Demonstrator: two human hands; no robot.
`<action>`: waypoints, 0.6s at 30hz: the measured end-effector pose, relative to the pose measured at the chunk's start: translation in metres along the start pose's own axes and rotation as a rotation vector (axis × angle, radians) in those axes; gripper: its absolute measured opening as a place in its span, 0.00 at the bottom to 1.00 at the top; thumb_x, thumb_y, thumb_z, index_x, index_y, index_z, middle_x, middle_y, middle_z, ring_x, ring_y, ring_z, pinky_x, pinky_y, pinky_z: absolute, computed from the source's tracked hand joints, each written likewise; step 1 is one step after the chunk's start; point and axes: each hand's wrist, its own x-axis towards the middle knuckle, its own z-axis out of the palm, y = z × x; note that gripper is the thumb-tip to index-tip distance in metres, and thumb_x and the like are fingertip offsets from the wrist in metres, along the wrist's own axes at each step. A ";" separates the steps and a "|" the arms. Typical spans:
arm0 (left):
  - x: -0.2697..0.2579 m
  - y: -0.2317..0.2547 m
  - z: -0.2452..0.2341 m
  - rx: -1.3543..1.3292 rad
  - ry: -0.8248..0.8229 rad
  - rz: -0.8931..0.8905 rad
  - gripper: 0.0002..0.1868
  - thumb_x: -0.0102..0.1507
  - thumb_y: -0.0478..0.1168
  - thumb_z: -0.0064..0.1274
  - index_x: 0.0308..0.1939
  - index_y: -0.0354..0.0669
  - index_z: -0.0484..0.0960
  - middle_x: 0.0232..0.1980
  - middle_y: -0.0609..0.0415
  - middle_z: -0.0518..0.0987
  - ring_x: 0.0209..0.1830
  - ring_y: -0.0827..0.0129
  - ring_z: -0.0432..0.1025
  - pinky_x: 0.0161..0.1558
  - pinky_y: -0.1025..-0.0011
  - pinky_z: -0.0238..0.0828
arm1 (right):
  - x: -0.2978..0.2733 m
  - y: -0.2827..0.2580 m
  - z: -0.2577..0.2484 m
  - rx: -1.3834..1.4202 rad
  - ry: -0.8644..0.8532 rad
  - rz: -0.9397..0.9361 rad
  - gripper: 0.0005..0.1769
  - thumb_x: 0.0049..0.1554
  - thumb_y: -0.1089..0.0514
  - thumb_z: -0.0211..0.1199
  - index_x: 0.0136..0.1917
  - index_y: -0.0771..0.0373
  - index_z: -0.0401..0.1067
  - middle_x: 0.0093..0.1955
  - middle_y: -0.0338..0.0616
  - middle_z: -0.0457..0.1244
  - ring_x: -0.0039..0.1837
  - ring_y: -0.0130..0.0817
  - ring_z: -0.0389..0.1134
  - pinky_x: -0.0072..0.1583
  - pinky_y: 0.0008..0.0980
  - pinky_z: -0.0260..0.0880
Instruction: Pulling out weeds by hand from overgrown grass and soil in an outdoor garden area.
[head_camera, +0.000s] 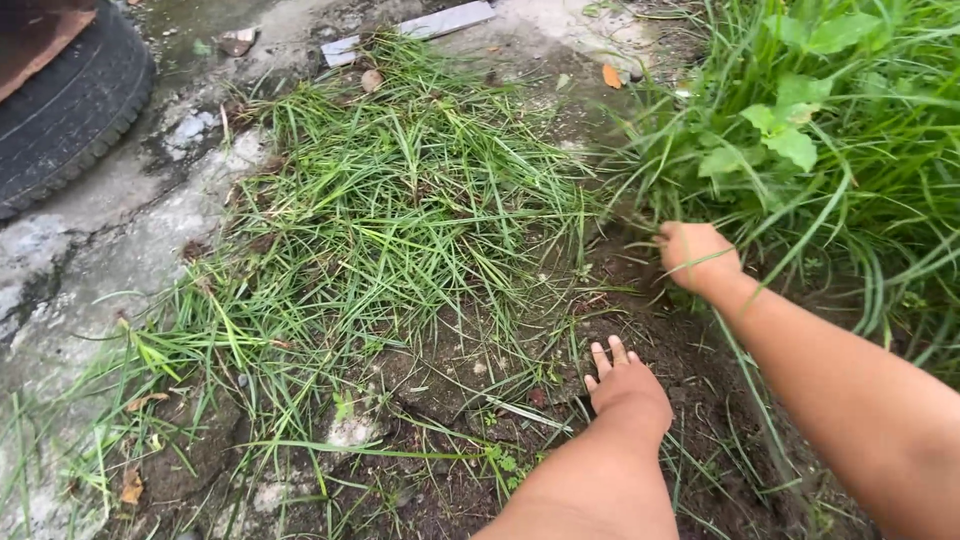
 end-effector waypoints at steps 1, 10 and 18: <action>0.007 -0.001 0.005 -0.005 0.025 -0.008 0.42 0.69 0.40 0.46 0.83 0.49 0.42 0.87 0.56 0.24 0.86 0.53 0.22 0.80 0.49 0.31 | -0.017 -0.007 -0.007 0.012 0.016 -0.063 0.15 0.63 0.52 0.53 0.56 0.59 0.75 0.55 0.58 0.71 0.57 0.58 0.72 0.58 0.53 0.73; 0.008 0.004 0.007 0.037 0.070 -0.063 0.37 0.72 0.42 0.40 0.83 0.52 0.43 0.87 0.58 0.25 0.86 0.53 0.23 0.79 0.46 0.35 | 0.027 0.018 -0.052 -0.239 -0.011 -0.175 0.15 0.66 0.55 0.46 0.60 0.58 0.69 0.60 0.55 0.69 0.61 0.56 0.72 0.59 0.57 0.72; 0.013 0.002 0.012 -0.085 0.120 -0.017 0.32 0.73 0.39 0.33 0.82 0.52 0.47 0.87 0.60 0.27 0.86 0.54 0.24 0.79 0.44 0.34 | 0.067 0.098 -0.029 -0.301 -0.182 0.204 0.22 0.65 0.57 0.48 0.68 0.61 0.73 0.70 0.52 0.67 0.69 0.54 0.70 0.65 0.55 0.70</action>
